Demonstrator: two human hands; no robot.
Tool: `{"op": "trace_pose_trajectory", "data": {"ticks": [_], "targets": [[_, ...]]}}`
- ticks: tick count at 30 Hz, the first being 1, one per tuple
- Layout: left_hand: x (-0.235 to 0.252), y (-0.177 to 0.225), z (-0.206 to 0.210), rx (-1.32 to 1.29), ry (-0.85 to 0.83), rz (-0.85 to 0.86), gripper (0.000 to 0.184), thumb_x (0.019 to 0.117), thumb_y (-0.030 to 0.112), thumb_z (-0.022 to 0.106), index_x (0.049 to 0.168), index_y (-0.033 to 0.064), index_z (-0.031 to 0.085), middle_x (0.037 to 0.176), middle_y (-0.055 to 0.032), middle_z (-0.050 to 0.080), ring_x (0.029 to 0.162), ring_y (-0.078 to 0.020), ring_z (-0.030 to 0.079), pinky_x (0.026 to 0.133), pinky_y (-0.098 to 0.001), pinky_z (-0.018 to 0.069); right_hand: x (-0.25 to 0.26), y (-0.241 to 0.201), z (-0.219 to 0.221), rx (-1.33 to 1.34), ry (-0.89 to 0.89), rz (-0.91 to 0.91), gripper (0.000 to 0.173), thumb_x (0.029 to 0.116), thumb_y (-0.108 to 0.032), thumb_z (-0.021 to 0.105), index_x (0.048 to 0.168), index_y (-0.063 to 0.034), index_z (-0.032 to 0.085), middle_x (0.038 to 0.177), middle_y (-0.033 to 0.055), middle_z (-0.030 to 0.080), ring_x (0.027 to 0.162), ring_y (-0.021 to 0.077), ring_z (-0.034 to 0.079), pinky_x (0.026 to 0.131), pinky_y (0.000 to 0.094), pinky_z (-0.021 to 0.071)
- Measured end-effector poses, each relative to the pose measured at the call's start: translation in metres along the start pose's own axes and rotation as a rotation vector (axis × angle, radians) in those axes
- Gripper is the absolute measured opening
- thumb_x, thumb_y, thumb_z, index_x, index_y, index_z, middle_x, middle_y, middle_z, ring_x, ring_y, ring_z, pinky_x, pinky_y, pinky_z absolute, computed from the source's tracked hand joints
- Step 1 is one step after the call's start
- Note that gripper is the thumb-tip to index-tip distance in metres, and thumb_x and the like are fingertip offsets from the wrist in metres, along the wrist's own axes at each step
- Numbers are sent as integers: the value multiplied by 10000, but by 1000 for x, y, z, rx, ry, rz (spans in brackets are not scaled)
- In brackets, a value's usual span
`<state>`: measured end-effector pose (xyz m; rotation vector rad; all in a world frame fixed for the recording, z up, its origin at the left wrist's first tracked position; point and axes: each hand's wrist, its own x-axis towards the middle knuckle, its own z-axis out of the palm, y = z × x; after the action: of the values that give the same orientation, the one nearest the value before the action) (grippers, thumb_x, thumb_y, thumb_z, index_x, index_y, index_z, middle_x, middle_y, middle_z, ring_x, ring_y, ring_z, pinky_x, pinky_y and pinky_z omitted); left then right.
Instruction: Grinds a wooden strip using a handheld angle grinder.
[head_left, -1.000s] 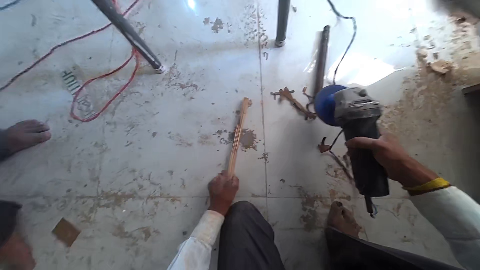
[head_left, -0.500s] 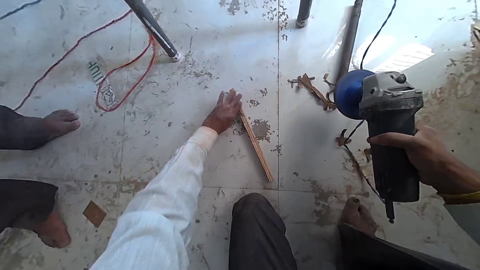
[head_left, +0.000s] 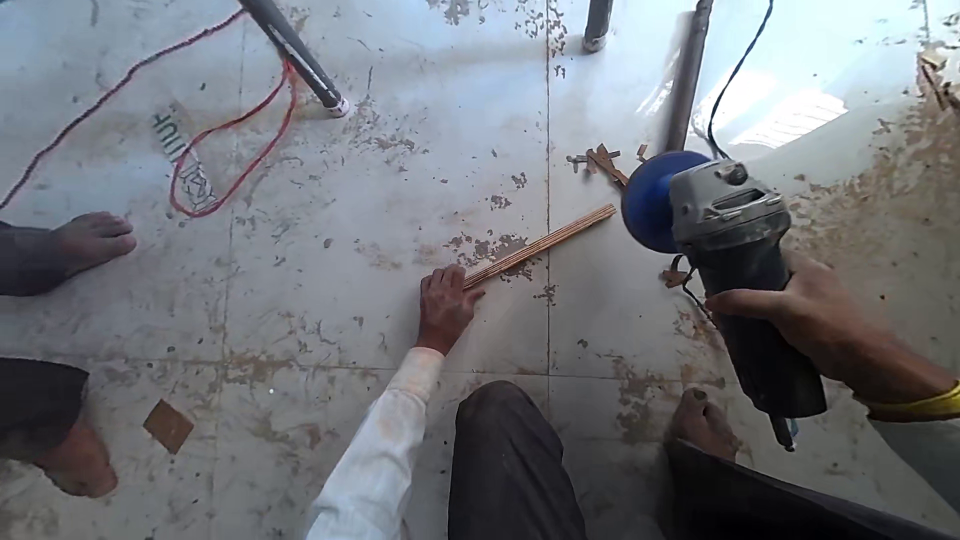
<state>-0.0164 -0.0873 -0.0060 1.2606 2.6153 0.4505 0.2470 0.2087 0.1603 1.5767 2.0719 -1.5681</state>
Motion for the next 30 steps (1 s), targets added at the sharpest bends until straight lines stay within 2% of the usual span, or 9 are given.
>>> {"op": "trace_pose_trajectory", "data": {"ticks": [5, 9, 13, 17, 23, 26, 30], "targets": [[-15, 3, 27, -83, 196, -83, 217, 929, 54, 708, 1088, -91, 689, 1175, -274, 683, 1121, -464, 640, 1042, -619, 422, 4, 2, 35, -154, -110, -11, 692, 683, -314, 854, 1306, -183, 584, 873, 95, 700, 705, 269, 697, 590, 505, 570], [-14, 4, 31, -111, 213, -86, 225, 927, 48, 704, 1092, -103, 685, 1168, -284, 686, 1133, -473, 636, 1058, -625, 405, 10, -9, 64, -292, -194, -30, 654, 738, -302, 870, 1310, -167, 582, 878, 109, 689, 728, 281, 683, 612, 521, 545], [-14, 0, 38, -88, 258, -55, 214, 931, 77, 706, 1054, -97, 688, 1121, -271, 698, 1089, -451, 658, 1025, -605, 433, 17, -13, 86, -390, -255, -53, 669, 729, -364, 862, 1308, -180, 581, 840, 99, 674, 719, 277, 669, 611, 526, 524], [-12, 0, 36, -102, 233, -66, 205, 921, 64, 715, 1043, -99, 688, 1121, -269, 695, 1085, -449, 657, 972, -598, 462, 20, -16, 98, -435, -288, -77, 673, 740, -359, 845, 1326, -170, 573, 847, 92, 675, 727, 269, 670, 617, 515, 524], [-10, 1, 32, -112, 188, -76, 196, 926, 53, 713, 1037, -104, 679, 1114, -276, 689, 1083, -460, 651, 950, -596, 467, 29, -13, 100, -445, -295, -45, 651, 750, -359, 849, 1304, -150, 578, 856, 111, 668, 749, 288, 665, 631, 523, 513], [-11, 0, 34, -96, 206, -65, 190, 918, 45, 716, 1029, -104, 680, 1102, -273, 693, 1069, -455, 656, 939, -591, 473, 33, -2, 94, -410, -258, -34, 648, 723, -371, 845, 1275, -147, 590, 856, 108, 675, 740, 284, 670, 623, 525, 520], [-10, -1, 35, -87, 222, -49, 191, 899, 40, 736, 1016, -100, 681, 1084, -272, 694, 1045, -454, 663, 922, -586, 484, 35, 1, 84, -351, -227, 9, 637, 743, -320, 862, 1286, -132, 585, 888, 126, 673, 753, 297, 665, 634, 528, 518]]}}
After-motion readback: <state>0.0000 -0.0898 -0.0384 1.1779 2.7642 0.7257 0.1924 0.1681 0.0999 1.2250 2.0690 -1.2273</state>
